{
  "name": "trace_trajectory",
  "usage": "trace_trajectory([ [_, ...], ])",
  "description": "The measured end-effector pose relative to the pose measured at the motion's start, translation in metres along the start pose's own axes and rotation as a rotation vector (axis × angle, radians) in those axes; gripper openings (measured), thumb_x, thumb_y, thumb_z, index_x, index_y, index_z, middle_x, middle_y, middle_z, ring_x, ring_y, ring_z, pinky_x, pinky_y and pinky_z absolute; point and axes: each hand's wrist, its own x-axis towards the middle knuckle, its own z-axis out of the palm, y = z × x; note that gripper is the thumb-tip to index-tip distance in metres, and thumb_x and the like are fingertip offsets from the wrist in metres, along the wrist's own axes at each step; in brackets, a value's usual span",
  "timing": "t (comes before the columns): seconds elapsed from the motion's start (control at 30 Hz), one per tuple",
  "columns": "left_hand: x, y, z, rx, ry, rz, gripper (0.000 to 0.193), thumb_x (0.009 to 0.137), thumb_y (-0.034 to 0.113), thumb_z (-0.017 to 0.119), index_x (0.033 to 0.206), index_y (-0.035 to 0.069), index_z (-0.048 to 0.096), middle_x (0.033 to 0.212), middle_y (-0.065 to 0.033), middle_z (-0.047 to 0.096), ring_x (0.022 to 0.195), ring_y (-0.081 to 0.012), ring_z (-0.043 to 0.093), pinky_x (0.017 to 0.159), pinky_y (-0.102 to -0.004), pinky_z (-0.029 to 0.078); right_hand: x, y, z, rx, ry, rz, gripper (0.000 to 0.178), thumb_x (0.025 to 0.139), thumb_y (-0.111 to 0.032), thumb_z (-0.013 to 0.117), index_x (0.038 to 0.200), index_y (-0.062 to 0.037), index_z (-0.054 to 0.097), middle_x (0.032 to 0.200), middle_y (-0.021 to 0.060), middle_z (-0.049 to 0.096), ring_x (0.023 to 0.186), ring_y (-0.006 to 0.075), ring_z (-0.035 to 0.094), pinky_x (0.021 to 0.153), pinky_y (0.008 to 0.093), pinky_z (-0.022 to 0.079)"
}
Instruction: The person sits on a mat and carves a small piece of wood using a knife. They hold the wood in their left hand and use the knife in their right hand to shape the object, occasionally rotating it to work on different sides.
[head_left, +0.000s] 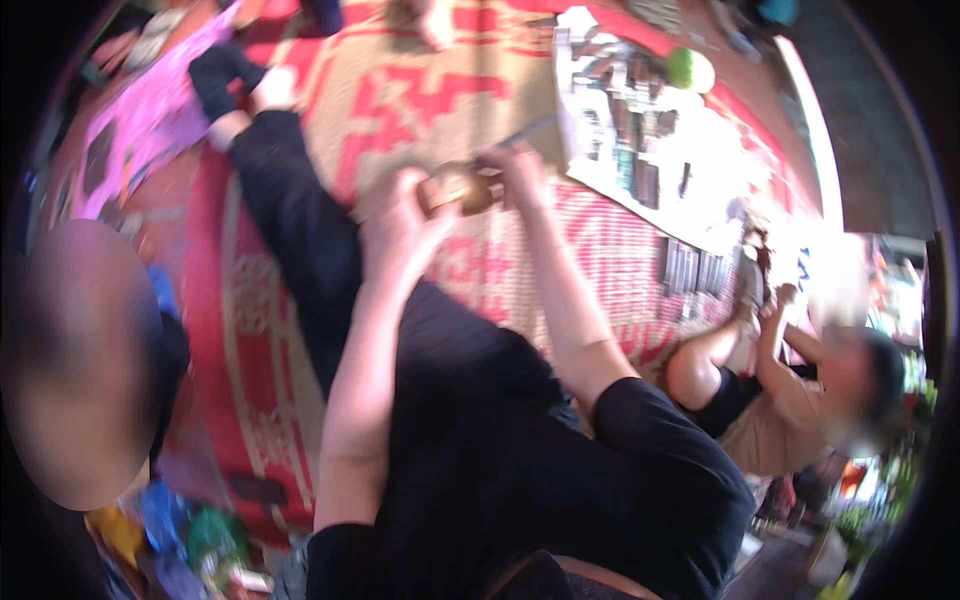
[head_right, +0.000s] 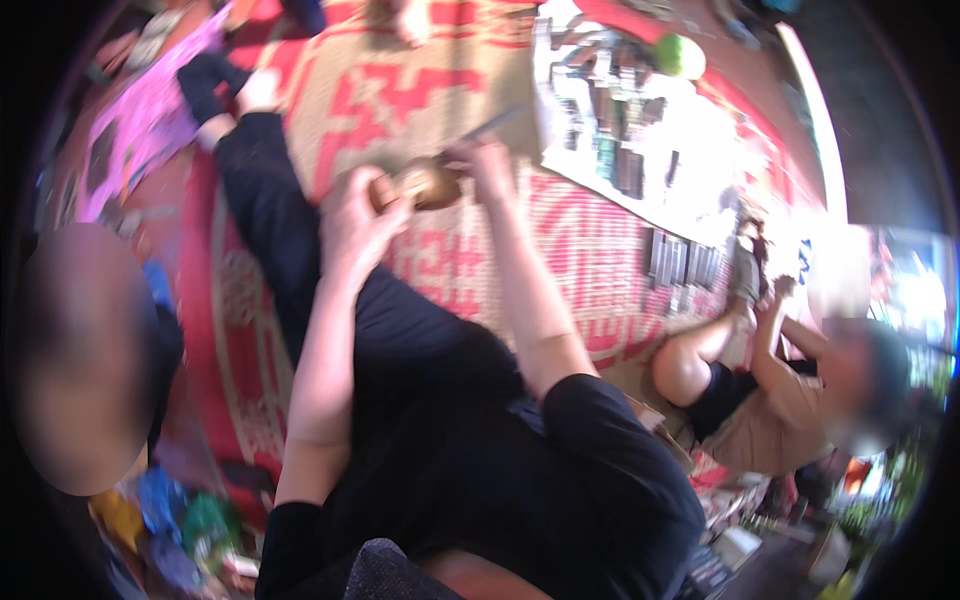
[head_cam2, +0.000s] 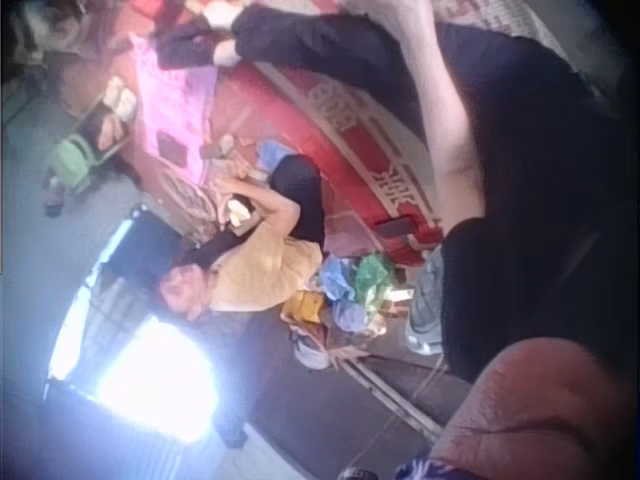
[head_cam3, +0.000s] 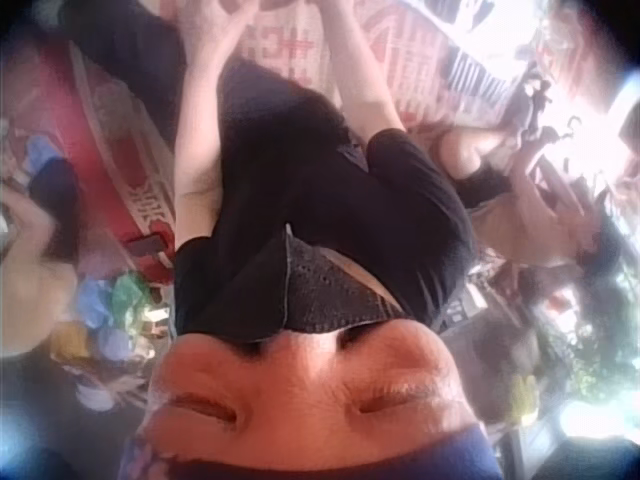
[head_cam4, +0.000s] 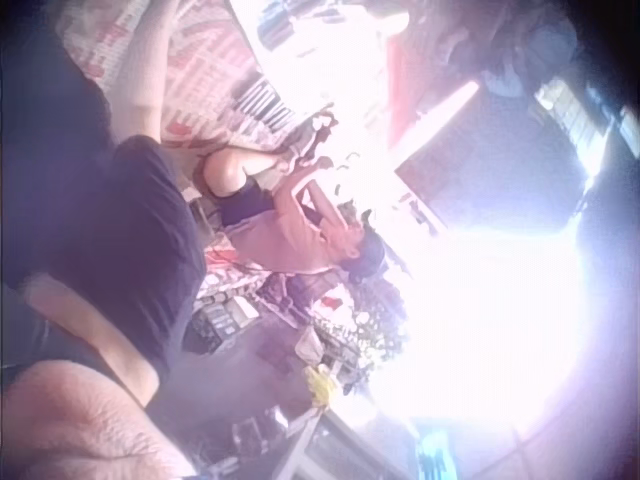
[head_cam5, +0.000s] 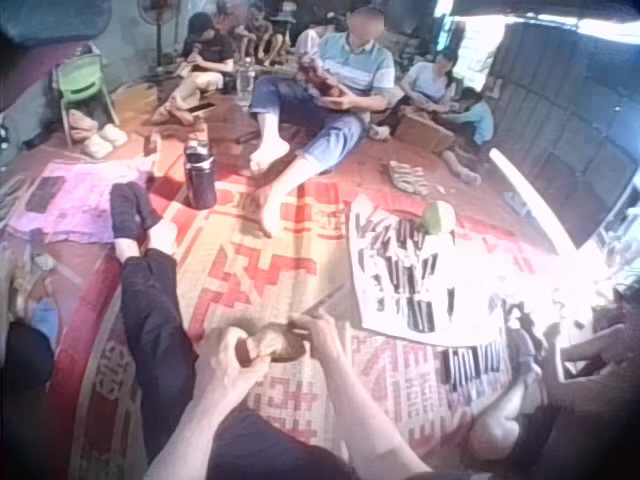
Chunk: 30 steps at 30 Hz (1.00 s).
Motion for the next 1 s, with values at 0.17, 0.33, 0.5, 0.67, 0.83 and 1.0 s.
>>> trace_trajectory([
  [0.17,-0.003,0.001,0.003,-0.019,-0.125,-0.074,0.039,0.073,0.025,0.074,0.102,0.006,0.056,0.09,-0.0129,0.06,0.087,-0.0335,0.059,0.08,-0.0452,0.047,0.025,0.038,-0.01,-0.103,0.071,-0.041,0.017,0.068,-0.013,0.077,0.074,-0.0001,0.068,0.067,0.0062,0.066,0.06,0.0125,0.061,0.056,0.0286,0.049],
  [0.33,-0.004,0.013,-0.002,0.046,-0.123,-0.009,0.038,0.074,0.023,0.071,0.102,0.005,0.053,0.098,-0.0152,0.056,0.091,-0.0351,0.057,0.081,-0.0461,0.045,0.027,0.033,-0.014,0.272,0.162,0.131,0.014,0.078,-0.004,0.066,0.09,-0.0036,0.059,0.07,0.0103,0.064,0.046,0.0174,0.059,0.04,0.028,0.047],
  [0.5,-0.005,0.018,-0.004,0.062,-0.109,-0.036,0.038,0.075,0.025,0.069,0.102,0.004,0.053,0.1,-0.0156,0.055,0.093,-0.0358,0.056,0.082,-0.0462,0.045,0.019,0.029,-0.004,0.25,0.071,-0.018,0.013,0.074,-0.004,0.069,0.085,-0.0024,0.063,0.071,0.0069,0.064,0.059,0.0154,0.061,0.051,0.0309,0.05],
  [0.67,-0.005,0.016,-0.003,0.059,-0.123,-0.001,0.037,0.075,0.024,0.068,0.103,0.005,0.053,0.099,-0.0156,0.055,0.092,-0.0361,0.056,0.082,-0.0466,0.045,0.029,0.049,-0.005,-0.028,0.113,-0.101,0.013,0.073,-0.006,0.072,0.082,-0.0027,0.063,0.072,0.0071,0.065,0.061,0.0155,0.062,0.055,0.0278,0.05],
  [0.83,-0.007,0.02,-0.006,0.04,-0.112,-0.002,0.036,0.073,0.023,0.069,0.101,0.005,0.053,0.098,-0.0144,0.055,0.092,-0.0351,0.056,0.082,-0.0465,0.044,0.024,0.045,-0.016,0.216,0.18,0.109,0.016,0.078,-0.01,0.069,0.089,-0.0053,0.058,0.073,0.0075,0.065,0.057,0.0167,0.063,0.049,0.0291,0.05],
  [1.0,-0.005,0.016,-0.005,0.051,-0.108,-0.036,0.037,0.073,0.022,0.069,0.102,0.007,0.052,0.1,-0.0131,0.054,0.095,-0.0344,0.054,0.083,-0.0468,0.044,0.009,0.04,-0.004,0.254,0.023,-0.043,0.014,0.076,-0.004,0.07,0.088,-0.0028,0.064,0.078,0.0065,0.066,0.066,0.0182,0.063,0.063,0.0324,0.051],
])
